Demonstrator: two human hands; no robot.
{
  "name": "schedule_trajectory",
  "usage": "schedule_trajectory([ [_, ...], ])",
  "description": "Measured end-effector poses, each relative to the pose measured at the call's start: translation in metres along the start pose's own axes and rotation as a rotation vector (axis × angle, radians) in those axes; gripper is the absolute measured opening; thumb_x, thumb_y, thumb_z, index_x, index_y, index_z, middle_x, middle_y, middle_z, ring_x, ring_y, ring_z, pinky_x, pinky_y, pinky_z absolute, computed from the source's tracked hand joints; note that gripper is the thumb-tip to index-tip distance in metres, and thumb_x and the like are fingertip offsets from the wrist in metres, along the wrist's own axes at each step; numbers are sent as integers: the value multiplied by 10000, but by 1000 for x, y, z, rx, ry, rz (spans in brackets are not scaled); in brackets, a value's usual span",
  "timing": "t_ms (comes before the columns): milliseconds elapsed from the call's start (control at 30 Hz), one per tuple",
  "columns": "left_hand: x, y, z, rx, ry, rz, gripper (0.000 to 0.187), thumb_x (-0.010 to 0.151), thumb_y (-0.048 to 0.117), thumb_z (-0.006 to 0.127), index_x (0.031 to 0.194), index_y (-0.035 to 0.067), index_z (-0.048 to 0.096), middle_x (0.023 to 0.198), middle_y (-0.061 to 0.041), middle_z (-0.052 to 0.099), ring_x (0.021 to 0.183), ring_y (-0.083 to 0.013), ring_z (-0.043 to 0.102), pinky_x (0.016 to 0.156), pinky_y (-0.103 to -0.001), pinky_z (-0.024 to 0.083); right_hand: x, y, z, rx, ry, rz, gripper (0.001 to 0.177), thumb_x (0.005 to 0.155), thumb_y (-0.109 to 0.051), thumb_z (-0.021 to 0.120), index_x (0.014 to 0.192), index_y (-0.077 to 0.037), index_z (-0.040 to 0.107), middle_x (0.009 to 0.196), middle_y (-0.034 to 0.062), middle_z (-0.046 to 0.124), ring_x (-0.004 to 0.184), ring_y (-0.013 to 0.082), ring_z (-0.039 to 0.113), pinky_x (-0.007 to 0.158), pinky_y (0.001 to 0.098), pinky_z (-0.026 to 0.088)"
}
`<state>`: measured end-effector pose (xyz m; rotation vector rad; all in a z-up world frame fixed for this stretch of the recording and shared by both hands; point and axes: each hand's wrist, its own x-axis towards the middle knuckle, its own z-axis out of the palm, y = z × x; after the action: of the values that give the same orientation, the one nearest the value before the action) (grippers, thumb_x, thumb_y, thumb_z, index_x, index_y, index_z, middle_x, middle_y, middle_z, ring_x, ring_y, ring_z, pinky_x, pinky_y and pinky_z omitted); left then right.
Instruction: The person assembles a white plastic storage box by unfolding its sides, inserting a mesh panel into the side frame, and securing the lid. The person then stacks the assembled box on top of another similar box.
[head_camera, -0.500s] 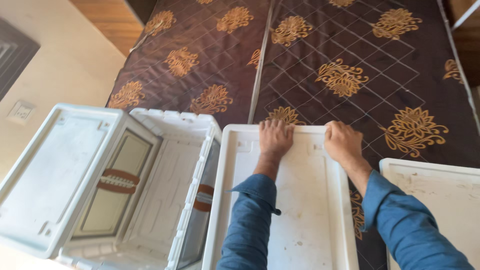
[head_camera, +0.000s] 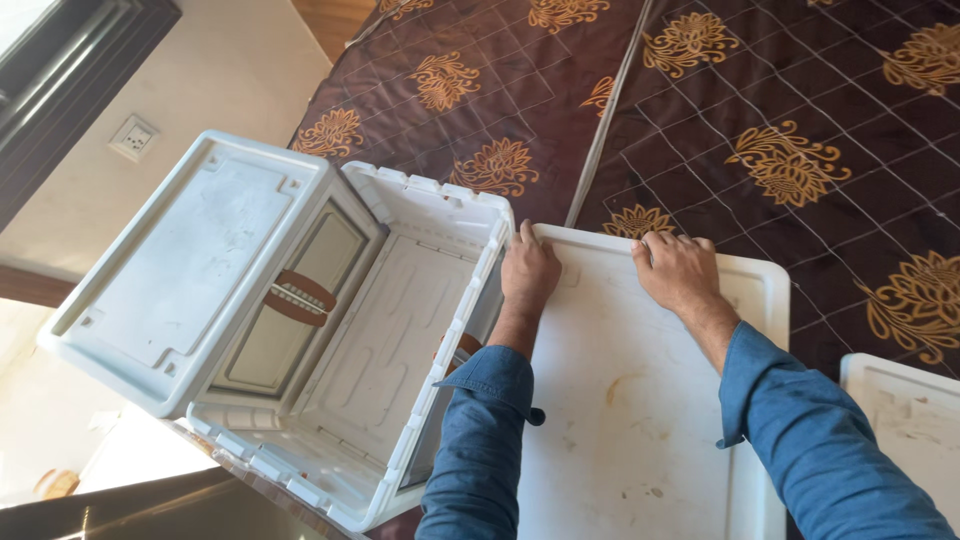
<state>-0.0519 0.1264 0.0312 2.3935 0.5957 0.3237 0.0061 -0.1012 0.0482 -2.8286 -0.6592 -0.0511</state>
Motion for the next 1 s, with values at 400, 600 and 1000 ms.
schedule_trajectory([
  [400, 14, -17, 3, -106, -16, -185, 454, 1026, 337, 452, 1087, -39, 700, 1222, -343, 586, 1130, -512, 585, 999, -551, 454, 42, -61, -1, 95, -340, 158, 528, 1074, -503, 310, 1115, -155, 705, 981, 113, 767, 992, 331, 722, 950, 512, 526],
  [600, 5, -4, -9, -118, -36, -212, 464, 1035, 331, 409, 1111, -28, 693, 1232, -316, 593, 1114, -500, 611, 995, -539, 481, 57, -80, 7, 164, -195, 57, 580, 1047, -506, 324, 1137, -142, 767, 1256, 99, 702, 1120, 356, 670, 984, 516, 502],
  [1000, 7, 15, -32, -206, -190, -434, 577, 997, 443, 395, 1177, -13, 698, 1175, -310, 681, 1167, -459, 622, 1039, -508, 461, 85, -115, 3, 61, -372, 59, 838, 937, -785, 336, 1070, -91, 786, 1120, 152, 736, 1101, 350, 686, 951, 505, 525],
])
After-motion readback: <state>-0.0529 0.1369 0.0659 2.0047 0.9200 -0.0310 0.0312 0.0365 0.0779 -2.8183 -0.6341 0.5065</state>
